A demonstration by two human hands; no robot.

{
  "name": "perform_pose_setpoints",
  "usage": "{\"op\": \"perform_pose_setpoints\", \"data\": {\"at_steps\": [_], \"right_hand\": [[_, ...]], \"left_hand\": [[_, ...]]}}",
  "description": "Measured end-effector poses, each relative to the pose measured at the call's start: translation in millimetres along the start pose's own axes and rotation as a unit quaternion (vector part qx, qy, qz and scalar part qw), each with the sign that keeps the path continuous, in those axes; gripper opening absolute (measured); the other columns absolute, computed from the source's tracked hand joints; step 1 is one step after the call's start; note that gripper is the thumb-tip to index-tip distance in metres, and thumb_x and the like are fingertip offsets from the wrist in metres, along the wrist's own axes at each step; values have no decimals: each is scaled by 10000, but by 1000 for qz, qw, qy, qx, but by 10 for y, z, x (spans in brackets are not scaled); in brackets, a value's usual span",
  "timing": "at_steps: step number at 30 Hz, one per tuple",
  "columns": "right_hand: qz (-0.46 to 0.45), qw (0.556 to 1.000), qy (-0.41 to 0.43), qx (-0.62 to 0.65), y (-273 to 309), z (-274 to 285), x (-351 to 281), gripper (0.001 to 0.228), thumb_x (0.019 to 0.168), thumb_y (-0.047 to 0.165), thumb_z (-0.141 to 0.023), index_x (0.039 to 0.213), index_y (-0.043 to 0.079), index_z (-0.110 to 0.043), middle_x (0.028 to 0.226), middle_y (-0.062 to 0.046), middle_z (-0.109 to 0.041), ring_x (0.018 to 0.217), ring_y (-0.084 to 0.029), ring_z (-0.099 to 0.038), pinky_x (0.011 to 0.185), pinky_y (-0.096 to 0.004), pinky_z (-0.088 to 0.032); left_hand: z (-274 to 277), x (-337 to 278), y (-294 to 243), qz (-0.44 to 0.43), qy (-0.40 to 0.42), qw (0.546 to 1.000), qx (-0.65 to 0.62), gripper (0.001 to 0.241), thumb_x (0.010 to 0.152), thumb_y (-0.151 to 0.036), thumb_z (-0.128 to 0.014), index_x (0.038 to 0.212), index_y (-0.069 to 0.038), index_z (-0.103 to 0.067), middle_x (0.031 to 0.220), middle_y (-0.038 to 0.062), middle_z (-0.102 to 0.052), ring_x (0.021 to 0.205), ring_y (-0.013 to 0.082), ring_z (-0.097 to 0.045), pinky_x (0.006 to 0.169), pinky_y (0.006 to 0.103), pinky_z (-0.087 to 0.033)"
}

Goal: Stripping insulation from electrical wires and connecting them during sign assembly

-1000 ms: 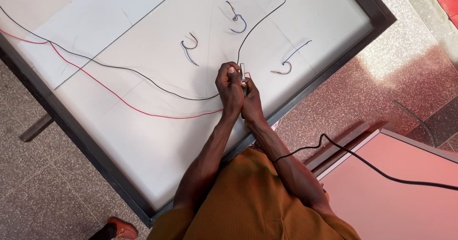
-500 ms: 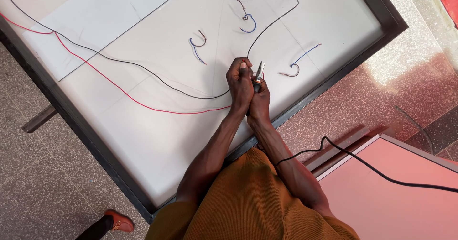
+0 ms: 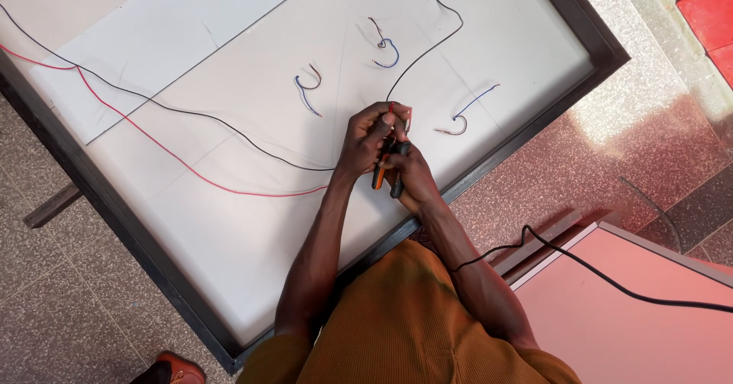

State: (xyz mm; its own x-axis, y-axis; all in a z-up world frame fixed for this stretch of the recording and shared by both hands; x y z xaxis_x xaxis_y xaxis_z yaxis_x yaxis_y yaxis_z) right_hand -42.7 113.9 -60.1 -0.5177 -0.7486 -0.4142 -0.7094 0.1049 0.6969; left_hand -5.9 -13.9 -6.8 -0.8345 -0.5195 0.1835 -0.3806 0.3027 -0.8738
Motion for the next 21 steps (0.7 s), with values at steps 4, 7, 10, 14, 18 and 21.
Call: {"op": "perform_pose_setpoints", "data": {"at_steps": [4, 7, 10, 14, 18, 21], "right_hand": [[-42, 998, 54, -16, 466, -363, -400, 663, 779, -154, -630, 1434, -47, -615, 1135, -113, -641, 1038, -270, -695, 891, -441, -580], [-71, 990, 118, -35, 660, -216, -424, 824, 803, -118, -641, 1618, -35, -550, 1384, -155, -704, 1249, -321, -735, 1053, -461, -620], [-117, 972, 206, 8, 795, 53, -504, 887, 842, -94, -660, 1696, -37, -428, 1381, -229, -706, 1258, -403, -773, 1063, -553, -664], [-168, 952, 254, 15, 1087, 465, -315, 779, 899, -44, -675, 1652, -61, -477, 1274, -291, -732, 1066, -487, -820, 848, -655, -719], [-245, 919, 301, 71, 1534, 979, 27, 748, 942, -21, -674, 1654, -86, -453, 1225, -337, -759, 1013, -540, -828, 773, -718, -718], [-306, 905, 294, 41, 1883, 1292, 130, 717, 961, -30, -668, 1656, -51, -493, 1373, -363, -734, 1236, -537, -760, 1002, -744, -653]], "left_hand": [[2, 19, -215, -4, -51, 999, 16, 337, 1200, -199, -556, 1381, 31, -723, 832, 200, -744, 742, 144, -670, 633, 220, -505], [27, 194, -111, -71, -78, 994, 17, 334, 1171, -101, -560, 1417, 82, -695, 636, 136, -602, 757, 244, -702, 814, 322, -572], [-110, 241, 98, -59, -130, 990, -22, 213, 1105, -37, -597, 1243, 54, -732, 574, 71, -502, 680, 236, -693, 730, 295, -557], [-365, 538, 377, -71, -195, 978, -23, 150, 1033, 9, -589, 1053, 20, -737, 550, 10, -388, 592, 181, -636, 658, 255, -508], [-636, 839, 802, -52, -249, 961, -108, 155, 1048, -5, -543, 1082, -36, -691, 613, -50, -325, 638, 144, -590, 709, 255, -500], [-965, 1045, 903, 24, -261, 954, -143, 340, 1114, -374, -578, 1189, -59, -683, 653, -53, -323, 655, 146, -588, 743, 262, -539]]}}
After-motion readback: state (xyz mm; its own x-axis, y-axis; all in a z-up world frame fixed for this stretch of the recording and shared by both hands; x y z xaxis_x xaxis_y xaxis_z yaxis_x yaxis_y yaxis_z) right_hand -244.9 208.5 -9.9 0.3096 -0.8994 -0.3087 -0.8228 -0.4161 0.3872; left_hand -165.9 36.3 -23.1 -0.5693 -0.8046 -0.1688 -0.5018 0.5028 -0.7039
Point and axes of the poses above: each hand's wrist, its own x-axis towards the middle knuckle, its own z-axis out of the back of the hand, y = z × x, the point moved 3 cm from there along x, towards the middle knuckle
